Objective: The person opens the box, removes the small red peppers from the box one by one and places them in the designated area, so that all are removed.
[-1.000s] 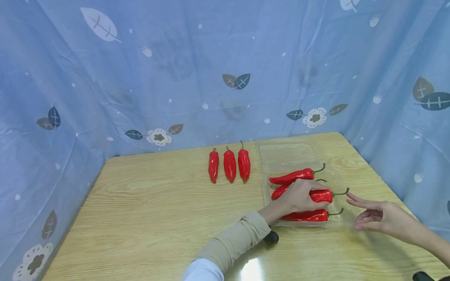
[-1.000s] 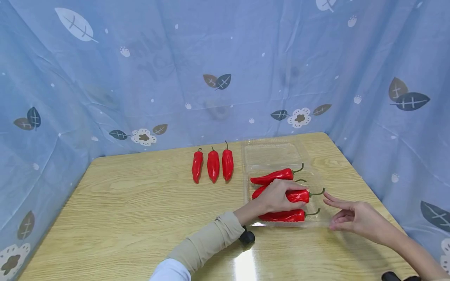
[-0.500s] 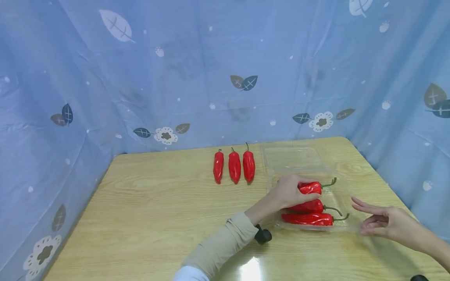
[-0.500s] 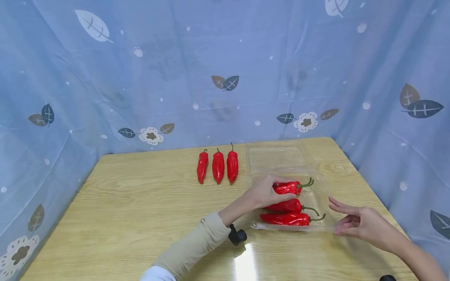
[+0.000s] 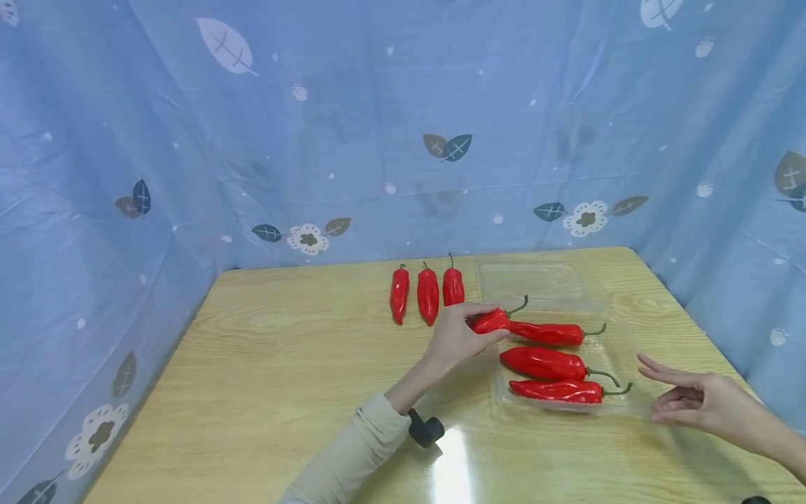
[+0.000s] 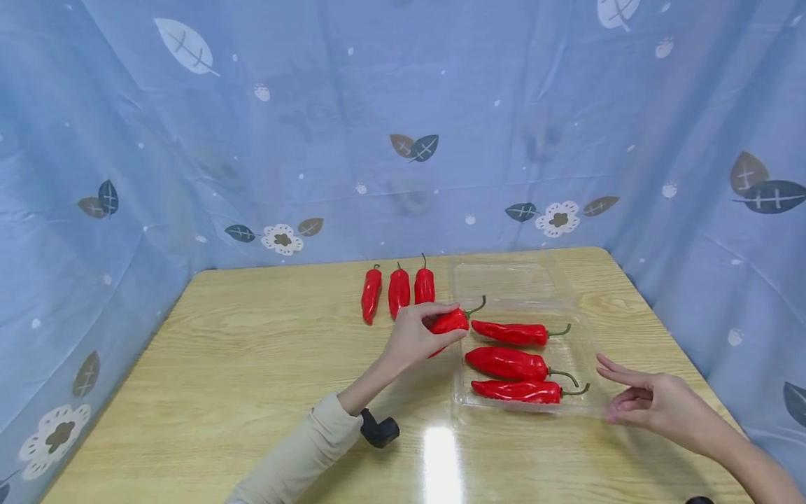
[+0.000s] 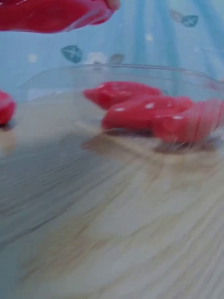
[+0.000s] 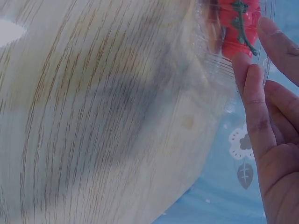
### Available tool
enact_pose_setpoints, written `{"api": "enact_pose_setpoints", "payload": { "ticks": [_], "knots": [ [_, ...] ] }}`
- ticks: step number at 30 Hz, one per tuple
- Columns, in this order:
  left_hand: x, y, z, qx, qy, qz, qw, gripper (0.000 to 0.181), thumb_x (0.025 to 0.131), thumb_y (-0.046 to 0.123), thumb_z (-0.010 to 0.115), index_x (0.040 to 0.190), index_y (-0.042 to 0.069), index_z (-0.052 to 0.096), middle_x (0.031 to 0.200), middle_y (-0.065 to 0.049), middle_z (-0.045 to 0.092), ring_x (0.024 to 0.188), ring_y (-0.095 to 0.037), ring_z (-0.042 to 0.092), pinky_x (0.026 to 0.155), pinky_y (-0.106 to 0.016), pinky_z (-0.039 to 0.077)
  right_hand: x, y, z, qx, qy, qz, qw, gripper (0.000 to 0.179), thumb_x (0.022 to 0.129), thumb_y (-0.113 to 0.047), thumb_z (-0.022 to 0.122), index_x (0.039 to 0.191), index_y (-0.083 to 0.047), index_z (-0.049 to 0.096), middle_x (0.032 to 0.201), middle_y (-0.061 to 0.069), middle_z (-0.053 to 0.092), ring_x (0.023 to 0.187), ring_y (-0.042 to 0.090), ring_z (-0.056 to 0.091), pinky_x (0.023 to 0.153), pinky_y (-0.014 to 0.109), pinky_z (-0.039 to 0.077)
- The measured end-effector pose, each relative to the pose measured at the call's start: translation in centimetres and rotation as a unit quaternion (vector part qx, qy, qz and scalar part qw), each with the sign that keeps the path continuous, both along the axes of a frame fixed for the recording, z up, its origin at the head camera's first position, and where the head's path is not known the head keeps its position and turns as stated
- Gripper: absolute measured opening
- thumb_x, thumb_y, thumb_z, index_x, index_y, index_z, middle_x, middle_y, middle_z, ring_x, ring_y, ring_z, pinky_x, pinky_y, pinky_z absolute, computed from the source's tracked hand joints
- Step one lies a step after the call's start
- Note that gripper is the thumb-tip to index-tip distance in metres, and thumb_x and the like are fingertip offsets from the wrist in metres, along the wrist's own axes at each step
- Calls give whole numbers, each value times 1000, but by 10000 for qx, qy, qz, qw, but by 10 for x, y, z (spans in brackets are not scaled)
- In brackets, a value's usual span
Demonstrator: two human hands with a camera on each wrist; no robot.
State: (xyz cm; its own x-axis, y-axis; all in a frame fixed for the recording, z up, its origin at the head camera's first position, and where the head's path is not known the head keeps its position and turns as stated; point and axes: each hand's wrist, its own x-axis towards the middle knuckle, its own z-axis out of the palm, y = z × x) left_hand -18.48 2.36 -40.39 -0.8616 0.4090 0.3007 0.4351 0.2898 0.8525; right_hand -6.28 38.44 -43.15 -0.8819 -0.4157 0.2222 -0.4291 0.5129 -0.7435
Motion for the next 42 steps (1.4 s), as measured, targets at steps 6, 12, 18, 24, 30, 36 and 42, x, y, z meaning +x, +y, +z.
{"api": "enact_pose_setpoints", "payload": {
  "ticks": [6, 12, 18, 24, 30, 36, 42],
  "knots": [
    [3, -39, -7, 38, -137, 595, 9981, 40, 76, 20, 82, 114, 10, 72, 110, -1, 69, 96, -14, 62, 73, -22, 54, -1, 1, -5, 337, 160, -368, 9986, 85, 73, 6, 76, 146, -19, 42, 126, -37, 47, 78, 0, 66, 63, 11, 49],
    [-6, -69, -15, 611, -271, 1541, 9858, 39, 76, 18, 81, 111, 4, 71, 102, -5, 70, 91, -18, 62, 74, -26, 54, -4, 4, -10, 245, 115, -303, 9992, 85, 73, 8, 75, 146, -20, 40, 129, -38, 43, 79, 0, 66, 63, 11, 49],
    [-28, -82, -21, 1490, -308, 2542, 9551, 38, 76, 19, 82, 108, 2, 71, 96, -8, 69, 82, -20, 62, 70, -26, 54, -5, 8, -7, 130, 68, -144, 9998, 86, 73, 11, 73, 147, -17, 39, 132, -37, 43, 81, 1, 66, 64, 11, 50],
    [-56, -97, -25, 1947, -515, 3177, 9266, 38, 77, 18, 81, 109, 1, 71, 98, -12, 69, 87, -23, 62, 73, -30, 56, -1, 5, -10, 124, 95, -150, 9998, 86, 74, 11, 72, 147, -19, 39, 133, -37, 43, 80, 2, 67, 66, 8, 48],
    [-91, -113, -18, 2302, -817, 3512, 9039, 38, 79, 19, 79, 111, 1, 70, 104, -14, 68, 96, -25, 61, 83, -33, 54, -3, 1, -9, 201, 82, -374, 9991, 87, 72, 10, 74, 146, -22, 41, 131, -40, 43, 79, -1, 66, 65, 8, 48],
    [-110, -126, -6, 2149, -844, 3771, 8969, 38, 78, 19, 80, 111, 4, 71, 106, -13, 68, 99, -24, 61, 87, -35, 52, -5, 0, -10, 260, -227, -663, 9972, 87, 74, 7, 74, 144, -30, 40, 126, -42, 41, 78, 0, 66, 62, 13, 51],
    [-113, -133, -14, 2171, -1311, 3841, 8878, 40, 78, 20, 80, 113, 6, 71, 108, -11, 67, 101, -23, 59, 88, -36, 51, -1, 1, -19, 305, -190, -796, 9962, 88, 72, 7, 76, 141, -36, 42, 124, -44, 39, 75, 0, 65, 59, 15, 51]
  ]
}}
